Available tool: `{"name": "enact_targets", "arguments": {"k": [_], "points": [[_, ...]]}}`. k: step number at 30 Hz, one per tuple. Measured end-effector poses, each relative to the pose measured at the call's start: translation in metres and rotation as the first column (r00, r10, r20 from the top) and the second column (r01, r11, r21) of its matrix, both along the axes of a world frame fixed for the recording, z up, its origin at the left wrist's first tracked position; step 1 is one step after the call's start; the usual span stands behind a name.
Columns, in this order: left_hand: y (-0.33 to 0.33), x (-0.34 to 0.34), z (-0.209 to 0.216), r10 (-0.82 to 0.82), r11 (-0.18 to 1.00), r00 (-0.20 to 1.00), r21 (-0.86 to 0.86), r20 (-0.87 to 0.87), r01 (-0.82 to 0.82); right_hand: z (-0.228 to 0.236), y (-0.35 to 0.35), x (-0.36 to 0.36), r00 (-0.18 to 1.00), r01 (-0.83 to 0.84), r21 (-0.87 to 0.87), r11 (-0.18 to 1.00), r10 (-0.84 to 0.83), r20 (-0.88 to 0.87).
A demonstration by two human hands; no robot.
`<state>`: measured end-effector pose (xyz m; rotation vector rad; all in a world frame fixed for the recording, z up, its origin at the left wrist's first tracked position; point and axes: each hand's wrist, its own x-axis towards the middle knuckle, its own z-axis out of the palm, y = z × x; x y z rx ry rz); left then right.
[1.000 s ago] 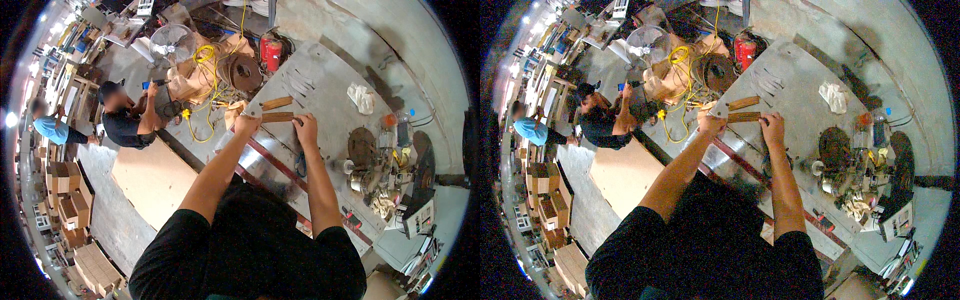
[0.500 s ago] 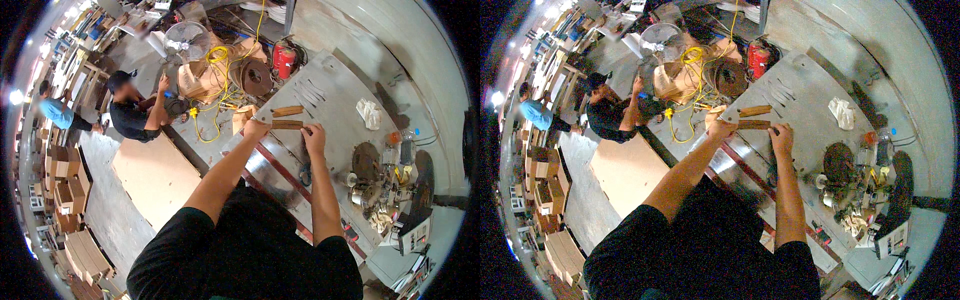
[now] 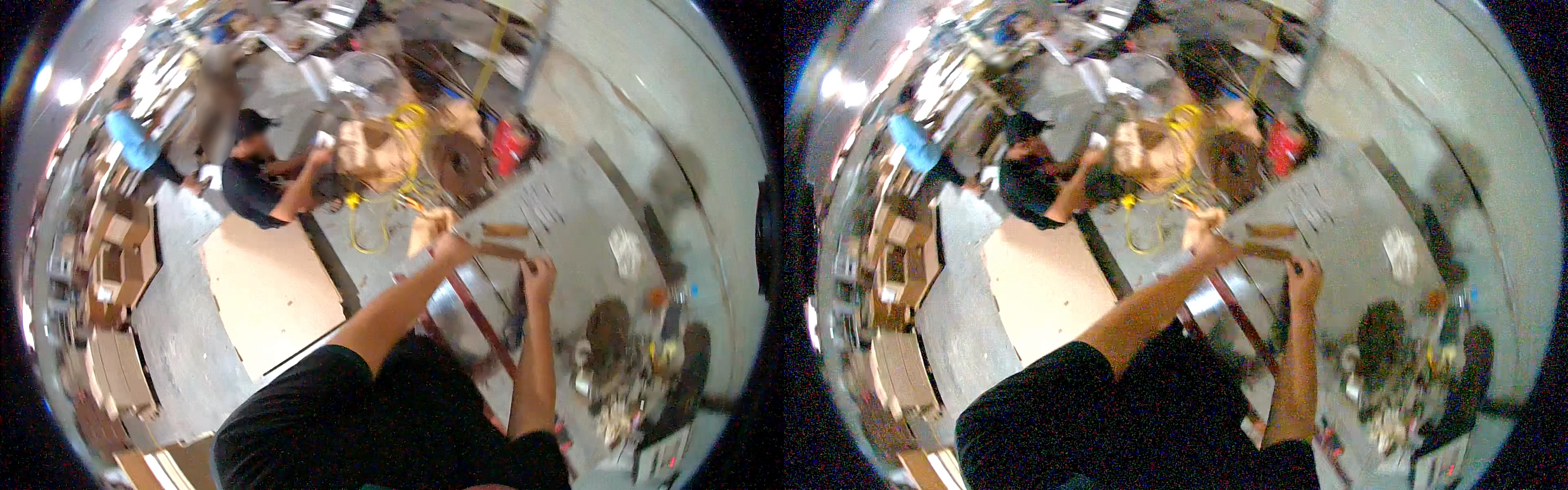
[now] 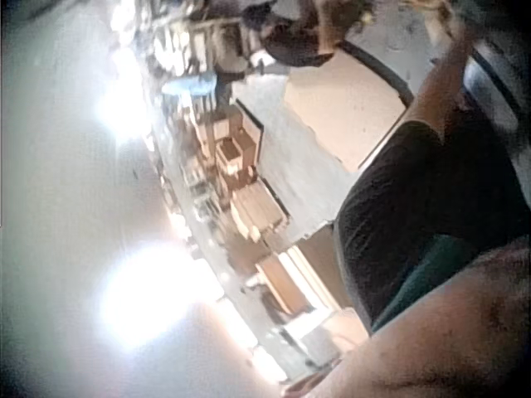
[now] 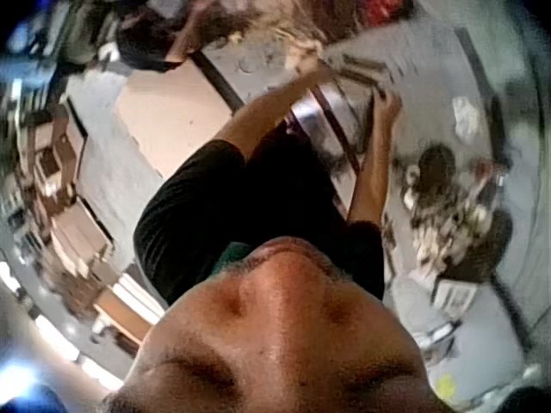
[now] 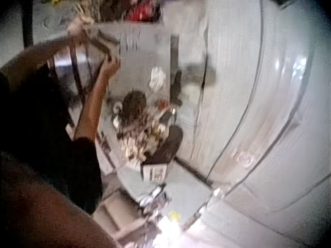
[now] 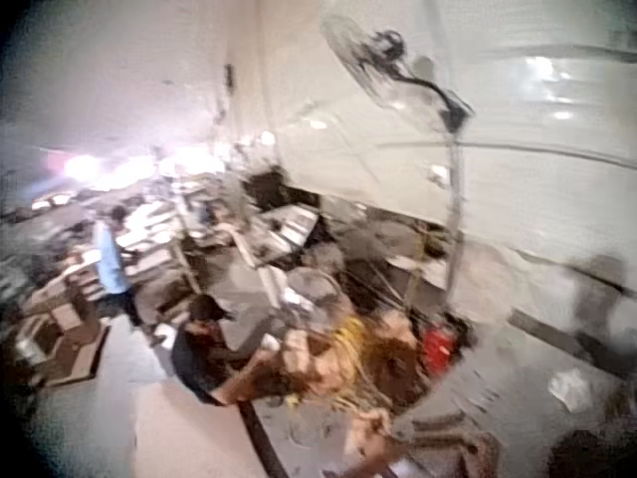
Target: The person uses scissors to trim thin strips of wood veneer on a metal workbench, aligning them and cutting them to size.
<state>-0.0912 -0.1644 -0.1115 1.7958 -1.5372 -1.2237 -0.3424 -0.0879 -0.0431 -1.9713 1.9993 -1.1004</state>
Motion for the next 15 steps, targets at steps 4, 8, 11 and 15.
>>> {"name": "enact_targets", "arguments": {"k": [4,8,11,15], "points": [[0.012,-0.007,0.009,-0.071,0.996,0.997,-0.062,0.002,0.071,-0.020,0.010,-0.008,0.988,0.012,-0.022,1.000,-0.015,-0.155],[0.038,0.014,0.005,0.000,1.000,0.911,-0.019,-0.413,-0.009,-0.015,0.037,0.007,0.994,0.109,0.102,0.989,-0.110,-0.001],[0.063,0.013,0.067,-0.067,0.996,0.868,0.014,-0.492,0.085,-0.016,0.097,-0.016,0.932,0.361,0.205,0.910,-0.343,-0.117],[0.092,0.027,0.042,-0.058,0.995,0.749,-0.097,-0.660,-0.008,-0.032,0.161,-0.005,0.815,0.526,0.243,0.815,-0.400,-0.419]]}}
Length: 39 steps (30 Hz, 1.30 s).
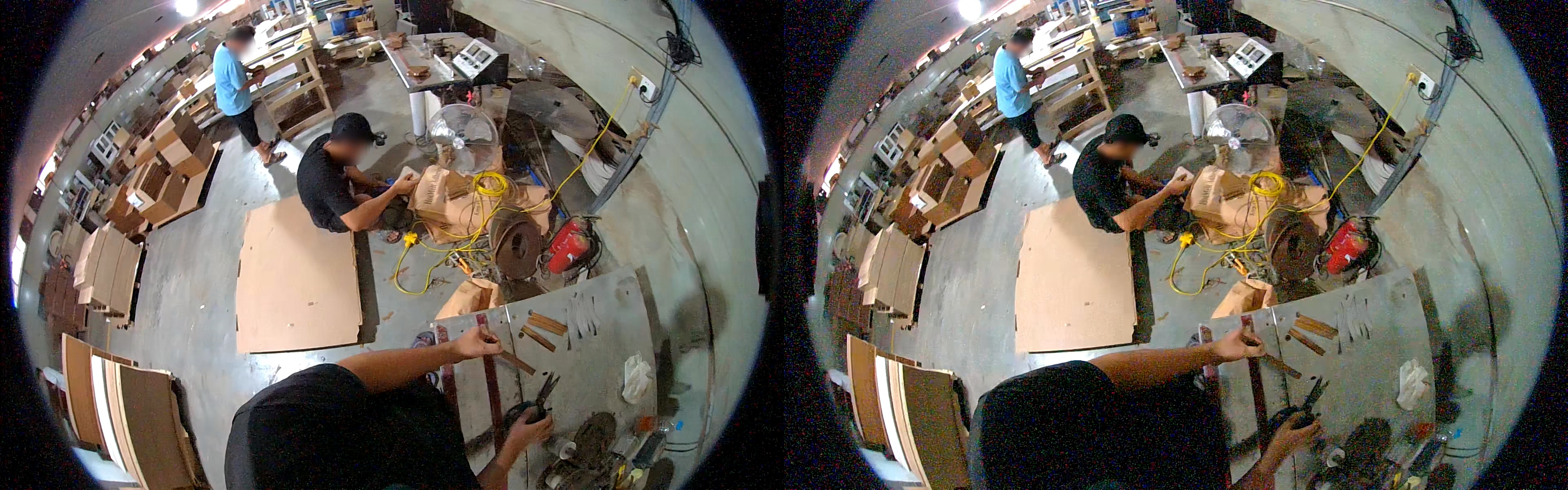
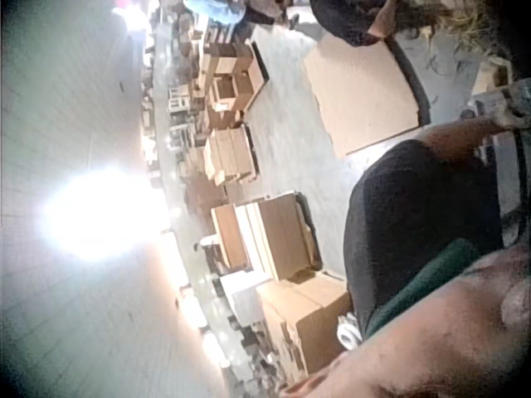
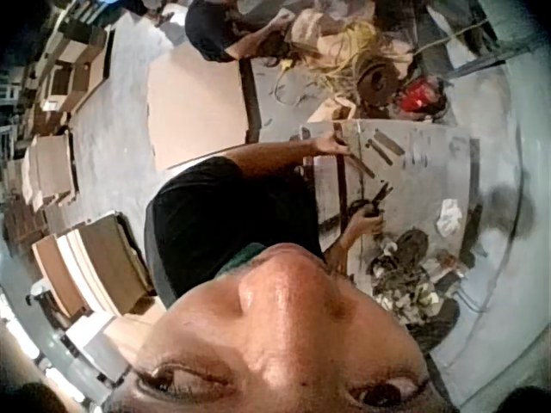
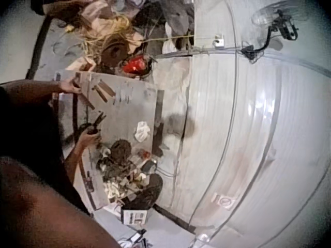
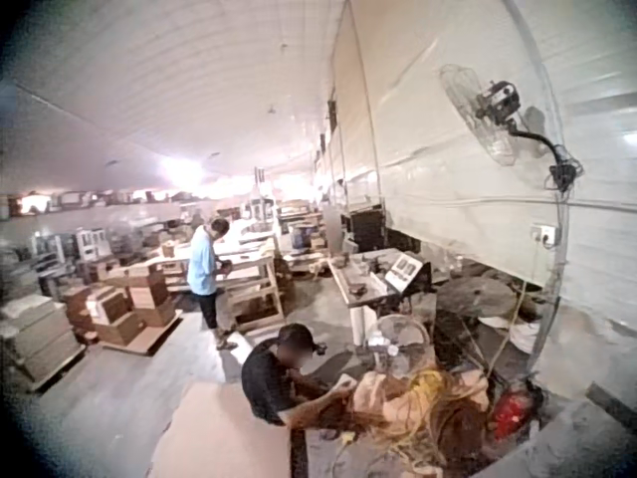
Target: The person uses scissors to trim thin strips of wood veneer on a metal workbench, aligning them and cutting them to size.
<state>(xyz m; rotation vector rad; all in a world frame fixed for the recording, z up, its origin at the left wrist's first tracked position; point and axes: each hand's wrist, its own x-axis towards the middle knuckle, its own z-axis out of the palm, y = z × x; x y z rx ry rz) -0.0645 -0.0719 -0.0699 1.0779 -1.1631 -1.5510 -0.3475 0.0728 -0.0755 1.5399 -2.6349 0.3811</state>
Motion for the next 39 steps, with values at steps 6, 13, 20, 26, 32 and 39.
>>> {"name": "enact_targets", "arguments": {"k": [6,13,20,26,32,39], "points": [[0.021,0.020,0.027,-0.075,0.987,0.957,0.115,-0.279,0.111,-0.051,0.050,-0.028,0.999,-0.013,0.021,1.000,0.012,0.052],[0.026,0.016,0.063,-0.064,0.977,0.980,0.187,-0.190,0.100,0.058,0.018,0.012,0.993,-0.090,0.161,0.983,0.075,0.095],[0.023,0.019,0.068,0.035,0.983,0.954,0.185,-0.298,0.022,0.098,-0.025,-0.006,0.709,-0.040,0.451,0.891,-0.293,0.642],[0.003,0.027,0.076,0.111,0.991,0.936,0.112,-0.335,-0.078,0.067,0.020,-0.015,0.043,0.020,0.079,0.997,-0.079,0.996],[-0.002,0.054,0.087,0.128,0.992,0.955,0.023,-0.269,-0.127,0.095,0.010,0.066,0.033,-0.340,-0.188,0.921,0.212,0.977],[-0.001,0.045,0.113,0.135,0.980,0.940,0.181,-0.315,-0.080,0.126,-0.010,0.105,0.085,-0.469,-0.252,0.846,0.327,0.941]]}}
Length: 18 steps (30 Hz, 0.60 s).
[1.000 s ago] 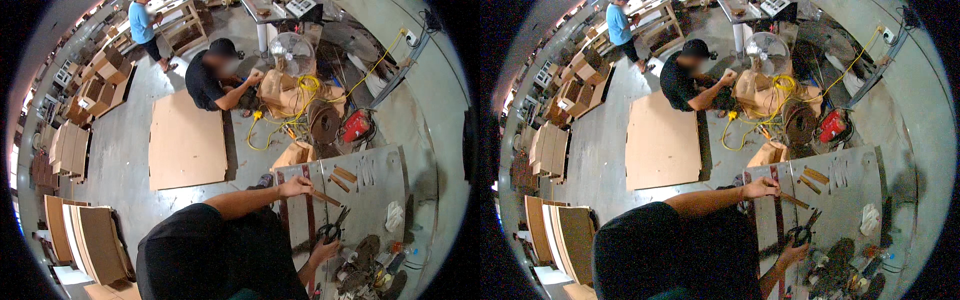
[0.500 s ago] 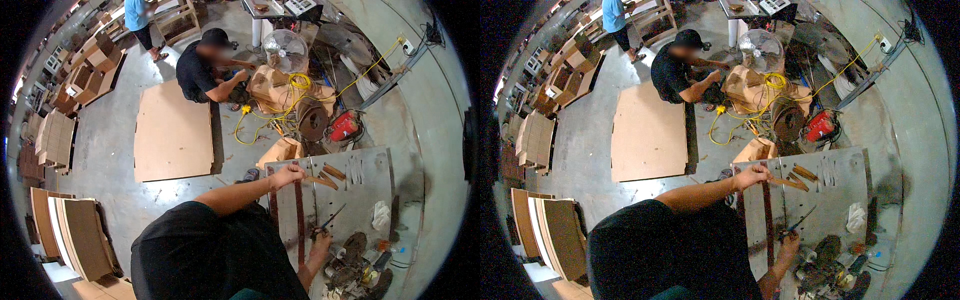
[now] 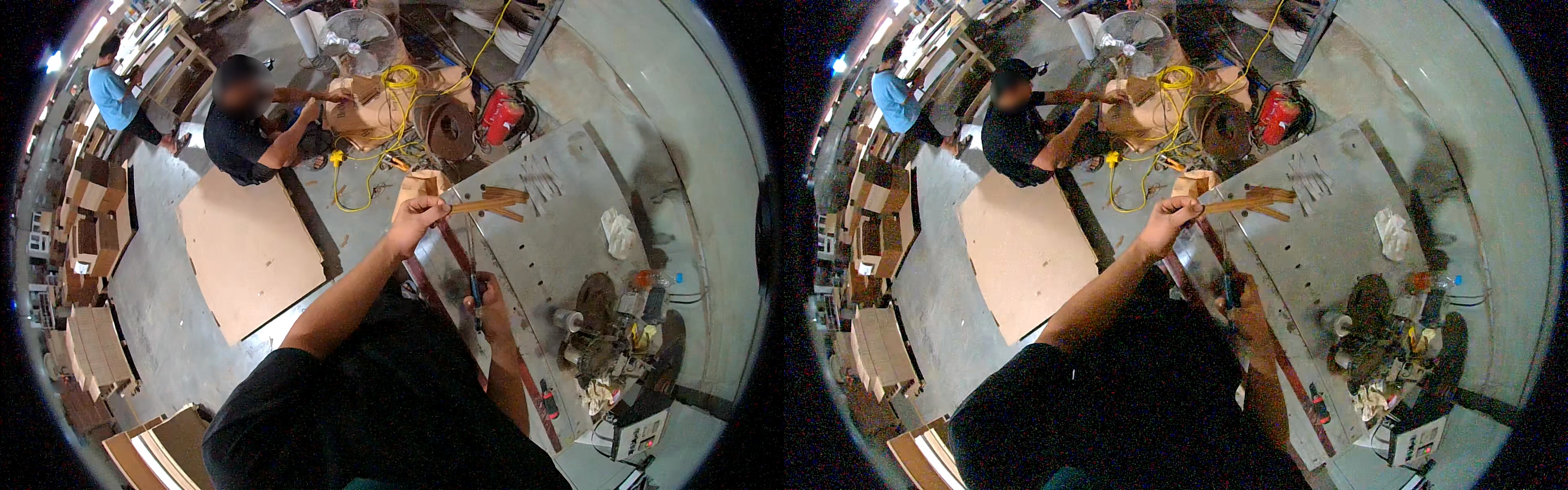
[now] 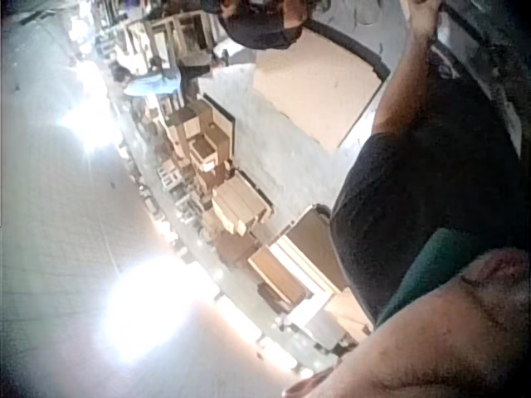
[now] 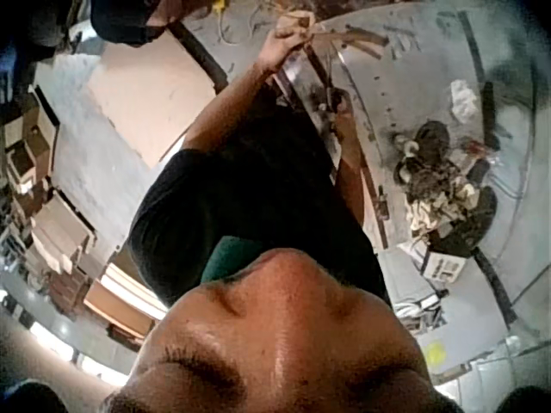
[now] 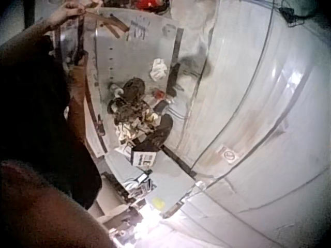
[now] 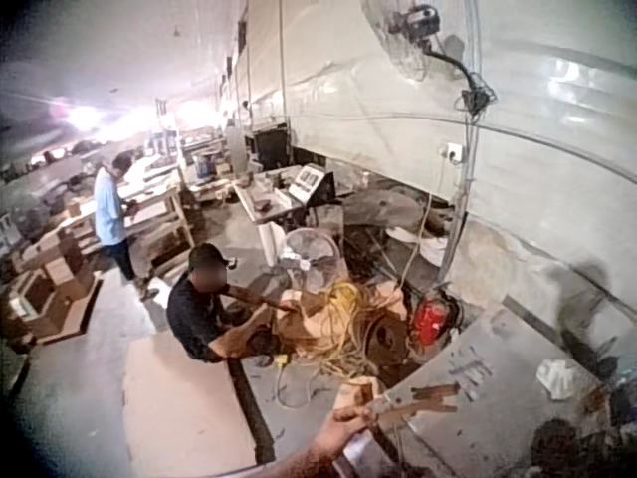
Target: The person uses scissors to trim thin strips of wood veneer on a metal workbench, aligning them and cutting them to size.
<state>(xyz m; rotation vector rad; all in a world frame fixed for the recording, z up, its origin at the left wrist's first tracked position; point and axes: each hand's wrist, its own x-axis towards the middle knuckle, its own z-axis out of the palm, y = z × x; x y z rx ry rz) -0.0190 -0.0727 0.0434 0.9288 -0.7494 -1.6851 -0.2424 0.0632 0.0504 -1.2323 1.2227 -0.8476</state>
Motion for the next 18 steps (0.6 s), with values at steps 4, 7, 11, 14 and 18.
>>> {"name": "enact_targets", "arguments": {"k": [4,7,11,14,18], "points": [[-0.001,-0.003,0.007,-0.045,0.999,0.999,-0.013,0.026,0.046,0.018,-0.013,0.005,0.941,0.004,0.176,0.984,-0.064,0.333],[0.005,-0.013,0.018,-0.032,0.999,0.999,-0.021,-0.032,0.031,0.013,-0.016,0.003,0.932,0.009,0.223,0.975,-0.090,0.352],[0.005,-0.024,0.017,-0.067,0.997,0.998,-0.030,0.012,0.067,0.007,-0.014,0.002,0.930,0.041,0.162,0.986,-0.097,0.354],[0.002,-0.034,0.016,-0.109,0.994,0.993,-0.003,-0.042,0.109,0.018,-0.015,0.006,0.917,0.069,0.158,0.985,-0.125,0.378],[-0.005,-0.048,0.020,-0.168,0.986,0.986,0.009,-0.003,0.168,0.009,-0.015,-0.003,0.887,0.093,0.086,0.992,-0.121,0.445]]}}
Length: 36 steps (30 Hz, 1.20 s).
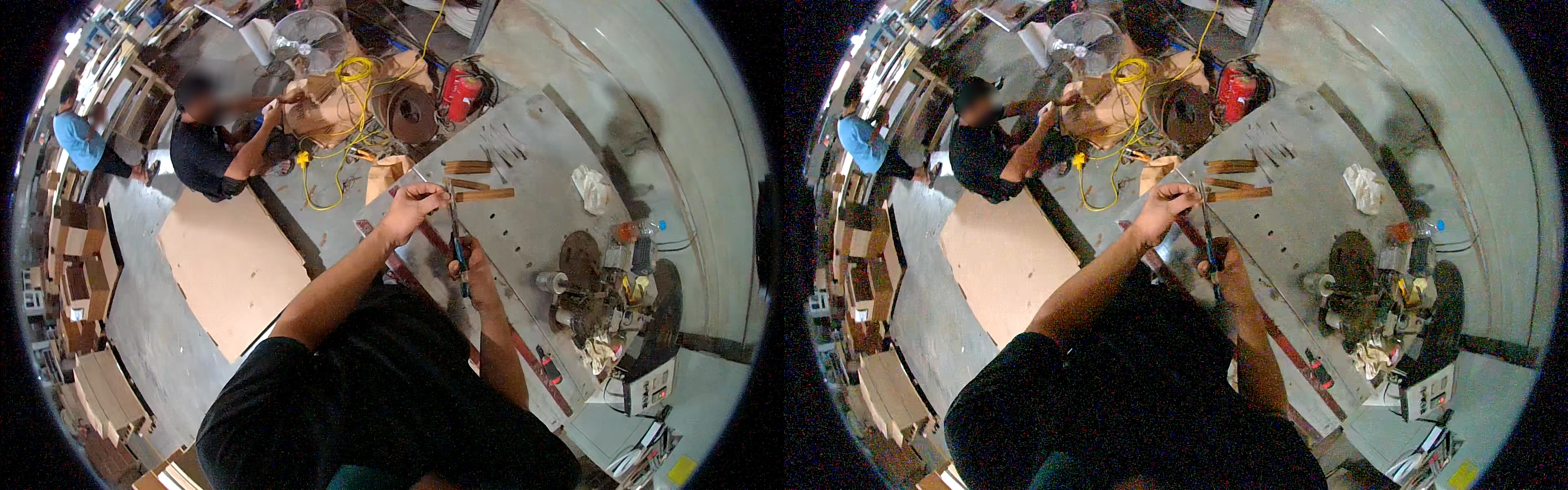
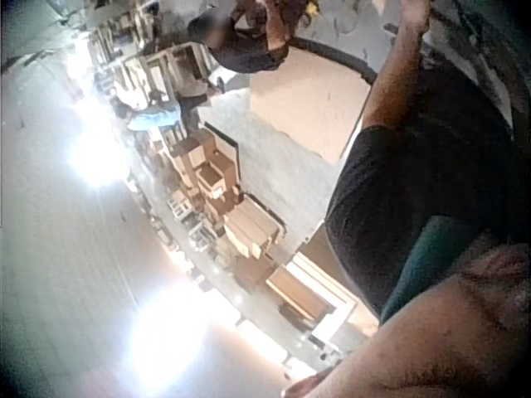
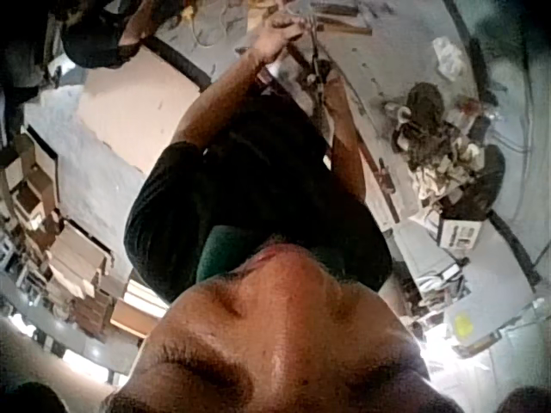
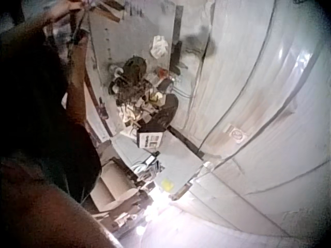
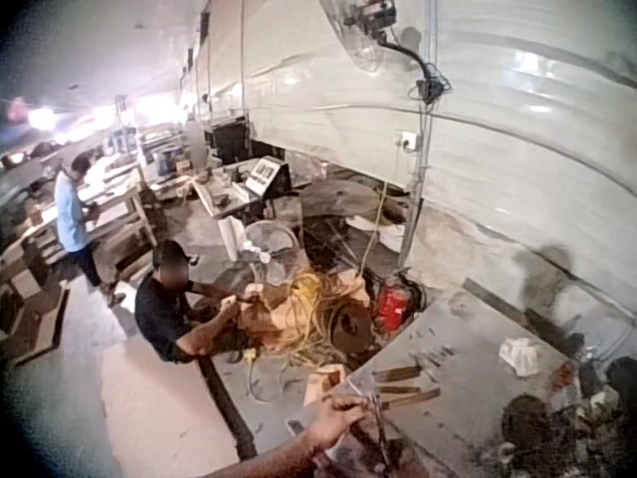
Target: The person uses scissors to trim thin strips of wood veneer on a metal workbench, aligning them and cutting them to size.
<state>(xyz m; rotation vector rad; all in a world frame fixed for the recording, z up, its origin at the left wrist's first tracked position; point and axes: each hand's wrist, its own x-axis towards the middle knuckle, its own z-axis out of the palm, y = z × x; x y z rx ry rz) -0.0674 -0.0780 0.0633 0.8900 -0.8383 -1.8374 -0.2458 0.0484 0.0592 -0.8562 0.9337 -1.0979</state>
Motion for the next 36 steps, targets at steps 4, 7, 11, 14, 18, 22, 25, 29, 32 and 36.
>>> {"name": "enact_targets", "arguments": {"k": [4,7,11,14,18,22,25,29,32,36], "points": [[0.000,-0.013,0.005,-0.078,0.995,0.995,-0.057,0.066,0.082,0.009,-0.001,-0.005,0.988,0.061,0.093,0.994,-0.046,-0.149],[0.000,-0.022,0.001,-0.057,0.996,0.998,-0.069,0.014,0.057,0.019,0.002,-0.007,0.986,0.107,0.093,0.990,-0.094,-0.139],[0.003,-0.027,0.010,-0.077,0.995,0.995,-0.058,0.061,0.081,0.014,0.004,-0.007,0.960,0.119,0.001,0.993,-0.115,-0.254],[0.002,-0.028,0.010,-0.053,0.998,0.998,-0.039,0.037,0.055,0.011,0.000,-0.007,0.981,0.136,0.030,0.990,-0.130,-0.143],[0.006,-0.024,-0.005,-0.039,0.987,0.995,-0.155,0.091,0.053,-0.014,-0.008,-0.008,0.872,0.069,-0.045,0.997,-0.082,-0.483],[0.002,-0.029,-0.018,-0.058,0.958,0.980,-0.266,0.191,0.109,0.026,-0.001,0.004,0.960,0.180,0.019,0.984,-0.171,-0.222],[-0.005,-0.035,-0.019,-0.094,0.961,0.984,-0.245,0.149,0.129,0.003,-0.007,-0.009,0.939,0.145,0.000,0.989,-0.138,-0.316],[-0.013,-0.038,-0.027,-0.134,0.971,0.980,-0.178,0.150,0.160,-0.019,-0.001,-0.025,0.972,0.168,-0.020,0.986,-0.169,-0.165],[-0.028,-0.052,-0.062,-0.159,0.953,0.976,-0.234,0.150,0.192,-0.047,-0.007,-0.036,0.973,0.194,0.005,0.981,-0.192,-0.130],[-0.032,-0.062,-0.060,-0.243,0.970,0.937,0.042,0.253,0.240,-0.046,-0.001,-0.049,0.951,0.267,0.307,0.913,-0.199,-0.235]]}}
